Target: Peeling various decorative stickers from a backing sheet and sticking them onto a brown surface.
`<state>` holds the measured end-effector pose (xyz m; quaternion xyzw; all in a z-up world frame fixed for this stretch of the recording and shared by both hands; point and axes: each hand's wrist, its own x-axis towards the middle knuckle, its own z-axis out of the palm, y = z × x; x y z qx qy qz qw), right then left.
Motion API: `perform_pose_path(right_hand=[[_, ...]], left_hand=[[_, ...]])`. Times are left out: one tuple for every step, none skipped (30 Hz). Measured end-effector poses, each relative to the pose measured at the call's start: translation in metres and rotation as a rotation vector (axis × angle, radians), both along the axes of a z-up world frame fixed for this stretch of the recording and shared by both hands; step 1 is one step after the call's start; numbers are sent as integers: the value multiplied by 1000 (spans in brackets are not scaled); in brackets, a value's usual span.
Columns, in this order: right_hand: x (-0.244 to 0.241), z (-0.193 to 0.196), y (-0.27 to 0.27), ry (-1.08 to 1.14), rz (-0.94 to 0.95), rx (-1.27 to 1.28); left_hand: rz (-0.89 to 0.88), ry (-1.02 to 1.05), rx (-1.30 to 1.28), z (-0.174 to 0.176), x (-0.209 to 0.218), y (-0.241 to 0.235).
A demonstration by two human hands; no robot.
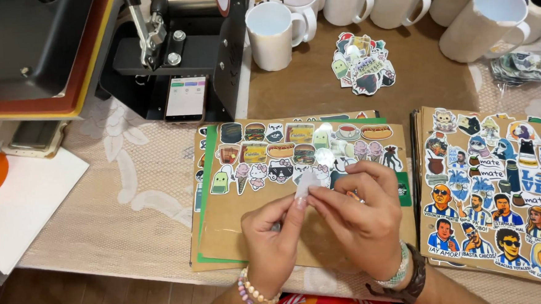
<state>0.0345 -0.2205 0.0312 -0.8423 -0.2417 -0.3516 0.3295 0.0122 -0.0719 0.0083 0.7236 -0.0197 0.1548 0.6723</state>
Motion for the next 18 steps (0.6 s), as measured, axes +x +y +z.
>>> perform_pose_path(right_hand=[[0,-3,-2,2,0,13],[1,-6,-3,4,1,26],[3,-7,-5,2,-4,26],[4,-8,-6,-34,-18,-14],[5,-10,-7,-71,-32,-54],[7,-12,-6,-68,-32,-53],[8,-14,-5,-47,-46,-82],[10,-16,-5,-29,-62,-112],[11,-19,-5,-29,-65,-110],[10,-21,-5,13,-70,-108],[10,-24,-4,55,-76,-106],[11,-21,-4,56,-77,-105],[11,-19,-4,149,-39,-44],[11,-17,-3,244,0,16],[11,-16,-3,246,1,17],[11,-14,-2,288,31,63],[10,-12,-2,330,62,109],[10,-12,-2,330,62,109]], left_hand=[[2,-19,53,1,0,-2],[4,-40,105,2,1,-4],[-1,-41,105,3,3,-5],[-3,-62,140,3,3,-6],[-5,-82,174,2,4,-7],[-5,-79,176,2,4,-8],[-3,-83,188,1,5,-8],[-2,-91,201,0,6,-9],[-5,-91,203,1,7,-10],[20,-110,234,2,7,-11],[45,-129,265,2,8,-12],[44,-129,266,1,9,-13],[45,-111,256,-1,11,-13],[47,-90,246,-2,11,-13],[47,-87,247,-4,10,-13],[49,-73,236,-5,11,-14],[51,-59,224,-7,11,-15],[51,-59,224,-7,11,-15]])
